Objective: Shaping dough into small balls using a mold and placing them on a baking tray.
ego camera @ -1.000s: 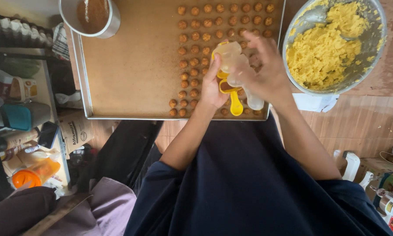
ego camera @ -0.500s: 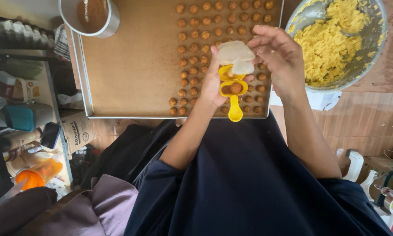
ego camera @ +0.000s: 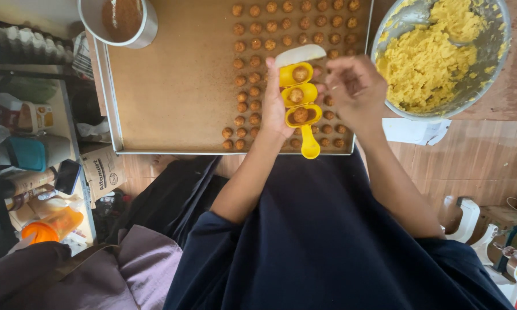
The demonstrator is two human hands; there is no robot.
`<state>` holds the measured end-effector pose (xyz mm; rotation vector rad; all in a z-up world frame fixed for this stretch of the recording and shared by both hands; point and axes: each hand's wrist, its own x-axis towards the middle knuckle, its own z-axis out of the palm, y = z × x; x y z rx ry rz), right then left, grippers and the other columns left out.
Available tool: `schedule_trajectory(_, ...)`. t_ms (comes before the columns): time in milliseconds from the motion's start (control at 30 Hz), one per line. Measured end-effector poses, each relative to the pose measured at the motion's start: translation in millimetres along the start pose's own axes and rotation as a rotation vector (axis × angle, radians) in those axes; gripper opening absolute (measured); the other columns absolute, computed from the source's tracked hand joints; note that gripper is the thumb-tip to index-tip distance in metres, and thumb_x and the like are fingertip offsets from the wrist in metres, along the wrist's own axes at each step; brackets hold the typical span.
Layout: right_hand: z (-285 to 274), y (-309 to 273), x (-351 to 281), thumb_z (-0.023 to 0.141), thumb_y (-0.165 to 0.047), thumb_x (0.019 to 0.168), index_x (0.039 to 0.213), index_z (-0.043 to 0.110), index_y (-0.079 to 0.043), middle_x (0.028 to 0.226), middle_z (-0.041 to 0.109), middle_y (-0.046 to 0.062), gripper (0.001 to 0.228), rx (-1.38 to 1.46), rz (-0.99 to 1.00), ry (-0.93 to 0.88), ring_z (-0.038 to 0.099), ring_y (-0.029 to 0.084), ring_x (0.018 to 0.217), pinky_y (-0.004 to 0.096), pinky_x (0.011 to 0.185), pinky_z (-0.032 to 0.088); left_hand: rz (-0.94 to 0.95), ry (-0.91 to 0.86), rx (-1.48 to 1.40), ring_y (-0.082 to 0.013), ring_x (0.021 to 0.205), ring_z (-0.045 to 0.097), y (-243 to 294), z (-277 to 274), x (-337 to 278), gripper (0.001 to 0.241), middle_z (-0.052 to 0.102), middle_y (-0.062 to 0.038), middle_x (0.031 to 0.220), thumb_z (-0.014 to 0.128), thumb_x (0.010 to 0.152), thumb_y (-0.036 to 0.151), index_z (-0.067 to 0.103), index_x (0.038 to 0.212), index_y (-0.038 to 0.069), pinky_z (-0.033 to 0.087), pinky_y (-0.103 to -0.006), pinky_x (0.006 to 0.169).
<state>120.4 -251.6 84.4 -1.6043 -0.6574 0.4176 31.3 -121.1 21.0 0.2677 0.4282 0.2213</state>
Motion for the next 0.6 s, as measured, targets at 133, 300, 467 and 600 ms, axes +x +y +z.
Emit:
schedule_trajectory(133, 19, -18, 1, 0.075, 0.000, 0.095, 0.107, 0.072, -0.001, 0.102, 0.068, 0.008, 0.013, -0.373, -0.084, 0.022, 0.067, 0.013, 0.079, 0.027, 0.068, 0.055, 0.175, 0.048, 0.046, -0.0222, 0.092, 0.070, -14, -18, 3, 0.072, 0.071, -0.014, 0.113, 0.049, 0.106, 0.067, 0.061, 0.133, 0.000, 0.060, -0.0385, 0.078)
schedule_trajectory(300, 26, -1, 3, 0.087, -0.027, 0.089, 0.097, 0.074, -0.006, 0.090, 0.069, 0.008, 0.026, -0.768, -0.230, 0.041, 0.070, 0.026, 0.078, 0.038, 0.070, 0.057, 0.335, 0.106, 0.072, -0.0211, 0.104, 0.069, -20, -9, 1, 0.056, 0.071, -0.012, 0.118, 0.056, 0.107, 0.052, 0.062, 0.131, 0.002, 0.058, -0.0369, 0.092)
schedule_trajectory(467, 39, -5, 7, 0.088, -0.044, 0.088, 0.092, 0.076, -0.008, 0.084, 0.072, 0.007, 0.038, -0.892, -0.109, 0.005, 0.070, 0.030, 0.076, 0.044, 0.070, 0.056, 0.462, 0.200, 0.225, -0.0180, 0.116, 0.064, -32, -20, 3, 0.048, 0.070, -0.009, 0.124, 0.056, 0.110, 0.043, 0.064, 0.132, 0.001, 0.051, -0.0360, 0.104)
schedule_trajectory(600, 46, -14, 9, 0.086, -0.045, 0.087, 0.092, 0.078, -0.007, 0.083, 0.073, 0.008, 0.039, -0.919, -0.058, -0.011, 0.071, 0.029, 0.077, 0.045, 0.069, 0.053, 0.515, 0.233, 0.323, -0.0211, 0.124, 0.059, -32, -17, -1, 0.048, 0.067, -0.012, 0.131, 0.055, 0.112, 0.039, 0.064, 0.137, -0.001, 0.045, -0.0395, 0.113)
